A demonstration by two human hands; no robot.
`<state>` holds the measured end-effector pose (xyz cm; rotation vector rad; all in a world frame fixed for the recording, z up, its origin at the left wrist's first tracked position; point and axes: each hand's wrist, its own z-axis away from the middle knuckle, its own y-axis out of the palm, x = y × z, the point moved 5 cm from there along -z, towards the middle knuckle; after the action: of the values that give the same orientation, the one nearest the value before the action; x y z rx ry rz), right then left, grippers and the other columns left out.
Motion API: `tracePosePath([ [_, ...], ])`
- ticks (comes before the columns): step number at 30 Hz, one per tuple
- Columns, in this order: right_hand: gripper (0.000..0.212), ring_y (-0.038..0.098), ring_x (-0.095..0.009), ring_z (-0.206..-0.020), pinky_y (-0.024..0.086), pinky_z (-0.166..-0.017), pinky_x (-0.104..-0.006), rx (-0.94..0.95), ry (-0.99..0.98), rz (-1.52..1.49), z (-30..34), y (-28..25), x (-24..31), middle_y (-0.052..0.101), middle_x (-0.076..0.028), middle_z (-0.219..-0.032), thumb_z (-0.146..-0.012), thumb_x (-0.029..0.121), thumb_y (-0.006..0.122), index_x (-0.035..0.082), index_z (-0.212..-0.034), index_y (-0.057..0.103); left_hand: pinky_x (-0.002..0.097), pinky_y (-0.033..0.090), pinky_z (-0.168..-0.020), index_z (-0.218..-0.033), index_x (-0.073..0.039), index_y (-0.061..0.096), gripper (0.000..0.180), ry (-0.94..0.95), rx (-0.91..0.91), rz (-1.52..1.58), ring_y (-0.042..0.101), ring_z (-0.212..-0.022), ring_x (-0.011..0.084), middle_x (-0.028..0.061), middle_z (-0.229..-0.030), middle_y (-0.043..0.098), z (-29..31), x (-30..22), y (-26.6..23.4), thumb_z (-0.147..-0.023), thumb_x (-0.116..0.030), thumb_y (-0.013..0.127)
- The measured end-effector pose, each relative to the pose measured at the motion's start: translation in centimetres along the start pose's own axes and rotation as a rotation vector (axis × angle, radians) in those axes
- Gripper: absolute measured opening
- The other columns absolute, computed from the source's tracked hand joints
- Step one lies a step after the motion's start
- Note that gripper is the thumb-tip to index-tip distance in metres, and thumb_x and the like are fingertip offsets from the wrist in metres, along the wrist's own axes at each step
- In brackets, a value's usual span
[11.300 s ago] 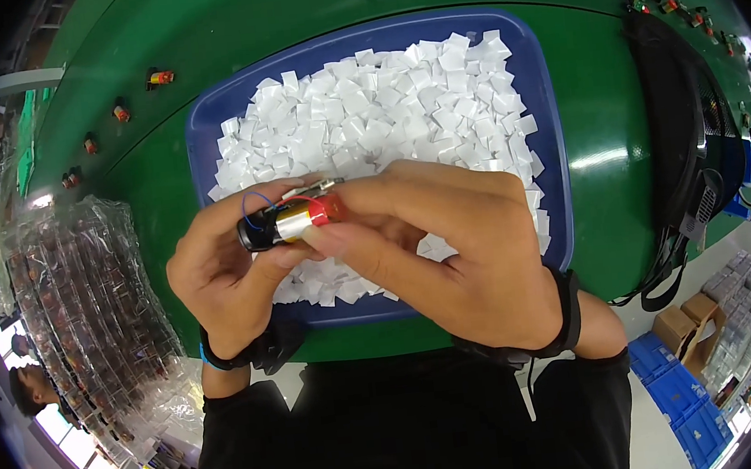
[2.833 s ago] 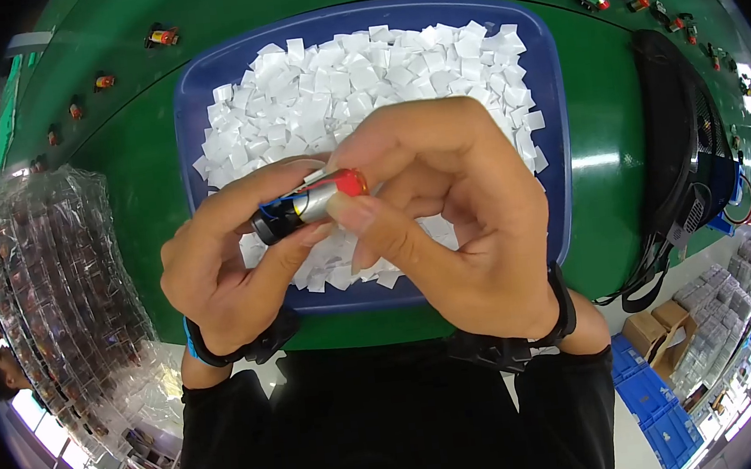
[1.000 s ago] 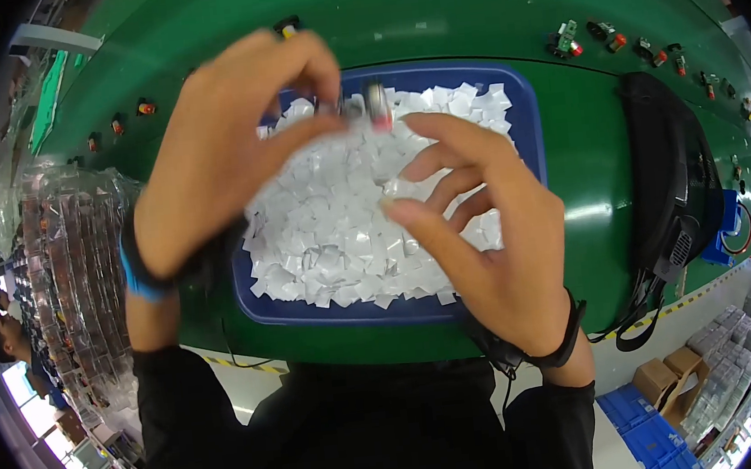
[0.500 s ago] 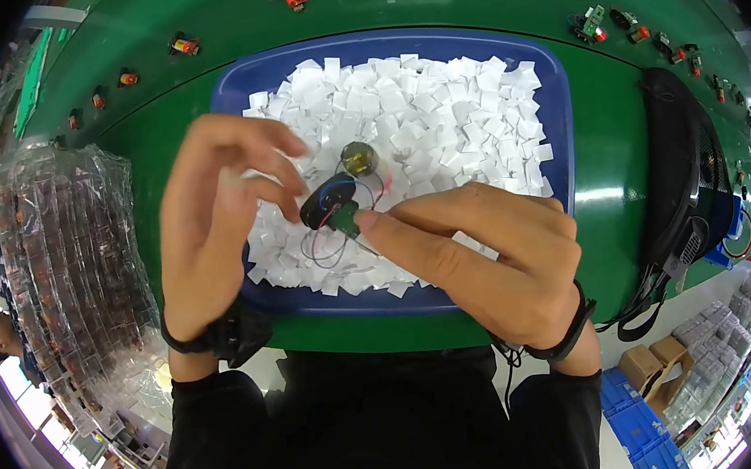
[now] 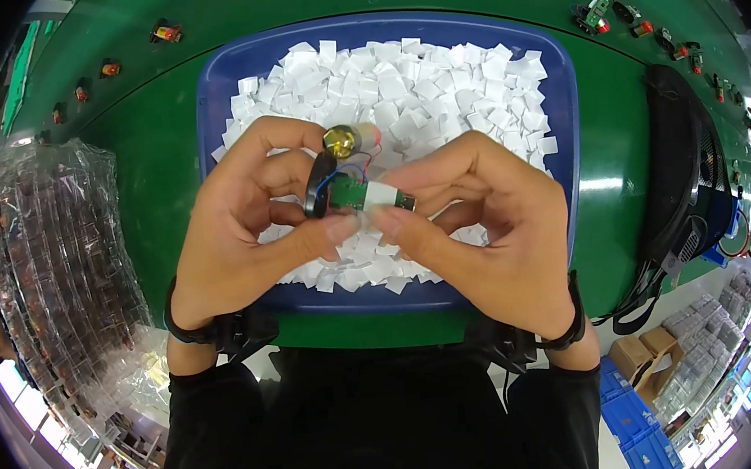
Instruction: The person assembles electronic components by hand, picking up a battery and a circuit board, fitting them together, and wrapping them with tape. After completing each assembly, the person places it into a plastic tray and reaches for more components.
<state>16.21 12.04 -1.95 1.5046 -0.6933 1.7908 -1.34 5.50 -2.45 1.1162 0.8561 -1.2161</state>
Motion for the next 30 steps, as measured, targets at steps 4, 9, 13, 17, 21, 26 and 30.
tracePosePath([
  [4,0.022,0.069,-0.010,-0.073,0.055,-0.058,-0.0213,-0.018,0.133,-0.148,-0.5,0.5,-0.2,0.073,-0.010,-0.089,-0.087,-0.001,0.073,-0.002,-0.106,0.061,0.0241,0.053,-0.063,-0.122,-0.002,0.050,0.049,0.021,0.009,-0.117,0.059,-0.084,0.0087,0.0028,-0.093,0.061,0.4,-0.1,0.4,-0.081,0.005,0.076],
  [9,0.015,0.066,-0.011,-0.064,0.049,-0.048,-0.0203,0.018,0.228,-0.007,-0.4,-0.2,-0.2,0.070,-0.010,-0.087,-0.091,0.000,0.067,-0.003,-0.102,0.058,0.0237,0.050,-0.069,-0.120,-0.003,0.056,0.046,0.085,0.019,-0.366,0.057,-0.079,0.0078,-0.0008,-0.089,0.056,0.9,-1.1,0.4,-0.080,0.005,0.076],
  [13,0.014,0.064,-0.009,-0.062,0.045,-0.050,-0.0193,-0.004,0.181,0.077,-0.3,-0.1,0.4,0.070,-0.006,-0.085,-0.092,0.000,0.067,-0.001,-0.102,0.057,0.0242,0.048,-0.072,-0.119,-0.004,0.058,0.045,-0.033,0.051,-0.359,0.057,-0.079,0.0082,-0.0017,-0.088,0.056,0.8,-1.3,0.2,-0.079,0.001,0.077],
  [17,0.013,0.061,-0.008,-0.057,0.044,-0.053,-0.0191,-0.026,-0.006,0.335,-0.2,0.3,-0.1,0.070,-0.003,-0.082,-0.093,0.002,0.066,0.001,-0.102,0.057,0.0251,0.049,-0.073,-0.120,-0.004,0.057,0.045,-0.041,0.058,-0.323,0.057,-0.082,0.0090,-0.0009,-0.093,0.059,0.7,-1.0,0.2,-0.081,-0.003,0.078],
  [21,0.012,0.061,-0.009,-0.068,0.047,-0.062,-0.0224,-0.048,0.079,0.368,-0.3,0.4,0.0,0.067,-0.004,-0.086,-0.092,-0.001,0.065,0.001,-0.101,0.057,0.0264,0.051,-0.075,-0.119,-0.003,0.056,0.042,0.053,0.034,-0.292,0.058,-0.085,0.0102,0.0008,-0.098,0.062,0.3,-0.9,0.6,-0.083,-0.005,0.077],
  [26,0.015,0.060,-0.012,-0.082,0.047,-0.068,-0.0257,-0.049,-0.434,0.651,-0.4,0.6,1.2,0.063,-0.007,-0.090,-0.090,-0.003,0.065,0.002,-0.102,0.057,0.0263,0.055,-0.071,-0.117,-0.002,0.054,0.037,-0.016,0.029,-0.236,0.059,-0.088,0.0117,0.0039,-0.102,0.063,0.0,-0.3,0.2,-0.086,-0.006,0.075],
  [30,0.018,0.057,-0.018,-0.090,0.047,-0.076,-0.0296,0.002,-0.620,0.784,0.1,0.7,2.5,0.059,-0.009,-0.093,-0.085,-0.006,0.066,0.002,-0.099,0.057,0.0241,0.054,-0.064,-0.112,-0.003,0.056,0.031,-0.038,0.020,-0.091,0.060,-0.084,0.0092,0.0024,-0.096,0.063,0.1,-0.2,0.1,-0.088,-0.009,0.075],
])
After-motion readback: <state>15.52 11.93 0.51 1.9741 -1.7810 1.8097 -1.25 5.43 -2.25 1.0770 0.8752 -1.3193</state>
